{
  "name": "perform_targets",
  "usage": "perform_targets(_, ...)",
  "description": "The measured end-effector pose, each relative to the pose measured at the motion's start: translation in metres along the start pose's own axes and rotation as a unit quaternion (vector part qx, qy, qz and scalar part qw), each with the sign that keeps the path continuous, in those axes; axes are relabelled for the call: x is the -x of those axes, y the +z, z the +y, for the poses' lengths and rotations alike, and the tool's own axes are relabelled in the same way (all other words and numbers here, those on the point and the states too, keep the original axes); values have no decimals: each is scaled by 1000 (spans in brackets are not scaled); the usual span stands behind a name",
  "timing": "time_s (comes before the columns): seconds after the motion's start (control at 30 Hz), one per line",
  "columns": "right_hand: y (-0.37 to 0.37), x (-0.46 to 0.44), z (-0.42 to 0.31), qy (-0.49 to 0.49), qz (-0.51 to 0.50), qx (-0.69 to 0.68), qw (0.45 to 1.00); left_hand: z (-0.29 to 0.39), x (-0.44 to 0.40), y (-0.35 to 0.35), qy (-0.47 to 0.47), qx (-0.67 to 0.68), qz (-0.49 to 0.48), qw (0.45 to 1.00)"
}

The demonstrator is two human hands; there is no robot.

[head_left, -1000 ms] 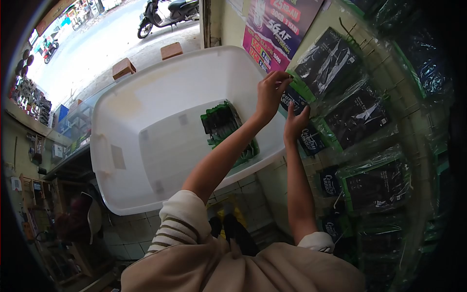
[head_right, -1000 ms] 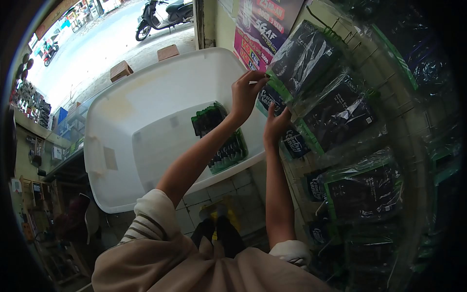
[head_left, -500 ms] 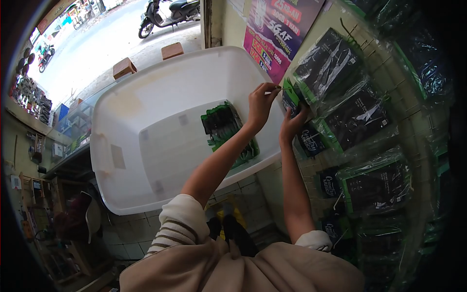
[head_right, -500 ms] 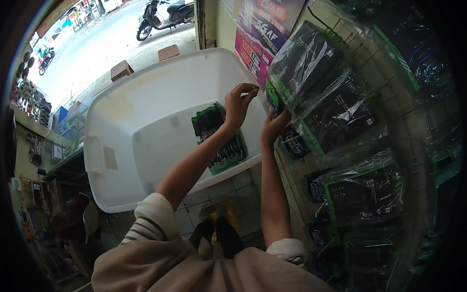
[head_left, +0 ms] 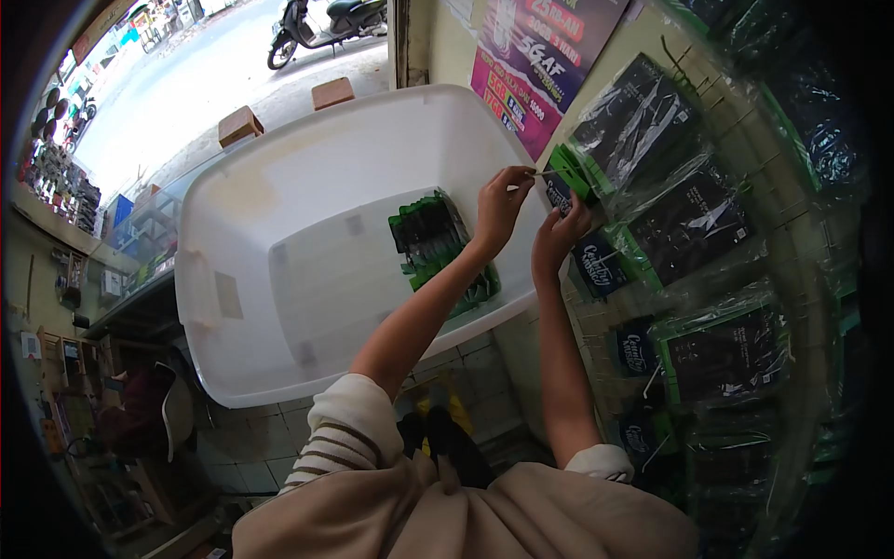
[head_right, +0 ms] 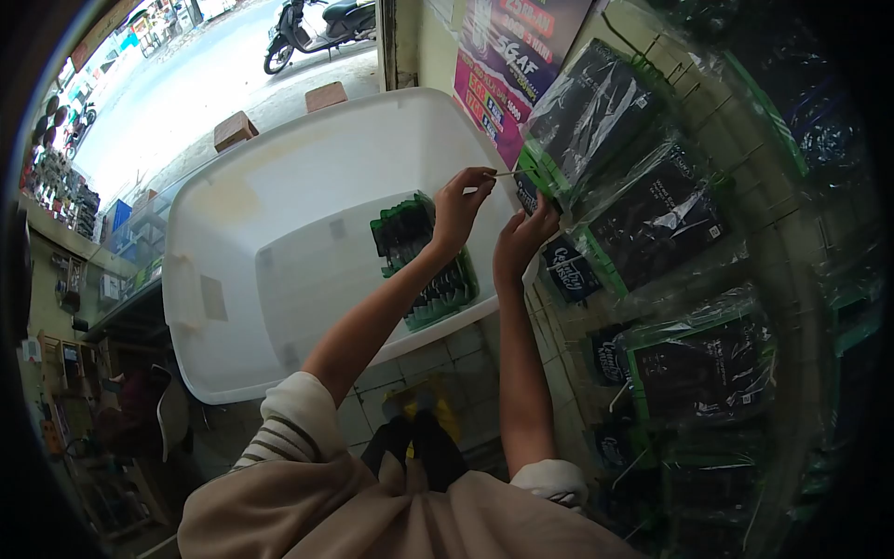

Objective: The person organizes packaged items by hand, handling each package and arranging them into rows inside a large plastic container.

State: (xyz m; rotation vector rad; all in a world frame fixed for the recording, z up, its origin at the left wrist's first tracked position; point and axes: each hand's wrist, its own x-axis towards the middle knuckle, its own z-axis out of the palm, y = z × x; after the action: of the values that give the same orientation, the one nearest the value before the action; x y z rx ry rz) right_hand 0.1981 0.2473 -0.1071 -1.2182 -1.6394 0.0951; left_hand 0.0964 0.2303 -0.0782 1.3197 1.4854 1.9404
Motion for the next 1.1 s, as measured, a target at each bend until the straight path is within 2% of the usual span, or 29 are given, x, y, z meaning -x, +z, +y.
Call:
perform_targets(0.07,-6,10,-17,26,-54,-68,996,3,2,-10,-9,31,-61,998)
perform_targets(0.1,-7,17,-30,50,-96,-106,988,3,7,-20,-24,24,-55,998)
perform_targets(0.17,9,30,-45,14,-180,-137,974,3,11,-42,-54,58,-94,992)
perform_targets(0.2,19,31,-59,34,-220,-194,955,-1,14,-57,-64,66,-83,992)
perform_targets(0.23,38,32,-58,35,-230,-197,952,-10,17,-72,-96,63,-55,992)
perform_targets(0.3,82,45,-50,17,-386,-167,907,-37,26,-102,-124,14,-4,992)
perform_targets(0.33,98,57,-46,15,-395,-172,902,-56,34,-117,-128,9,5,992)
perform_targets(0.4,132,78,-35,14,-508,-94,856,-102,53,-141,-197,-74,6,978)
perform_targets(0.43,148,93,-21,10,-515,-96,852,-123,63,-151,-202,-76,14,976)
perform_targets(0.5,167,126,11,-171,-680,-2,713,-164,92,-167,-273,-150,-18,950)
perform_targets(0.53,171,135,15,-173,-688,-5,705,-188,109,-174,-283,-151,-11,947)
perform_targets(0.6,182,152,25,-276,-785,98,546,-232,140,-183,-344,-280,-150,884)
perform_targets(0.63,193,167,36,-276,-789,97,539,-248,152,-183,-386,-282,-175,861)
perform_targets(0.7,210,190,56,-352,-702,21,618,-274,173,-175,-426,-272,-191,842)
perform_targets(0.73,218,198,65,-351,-708,21,612,-284,179,-169,-433,-267,-189,840)
perform_targets(0.8,235,208,76,-379,-651,35,656,-295,188,-153,-475,-280,-166,818)
perform_targets(0.97,241,205,74,-437,-626,55,643,-293,174,-142,-498,-223,-216,810)
perform_targets(1.03,238,192,67,-507,-620,-8,599,-286,169,-139,-520,-224,-210,797)
perform_targets(1.07,235,186,60,-507,-620,-7,599,-279,170,-139,-519,-223,-210,798)
perform_targets(1.1,232,177,46,-464,-658,6,593,-274,172,-142,-458,-248,-147,841)
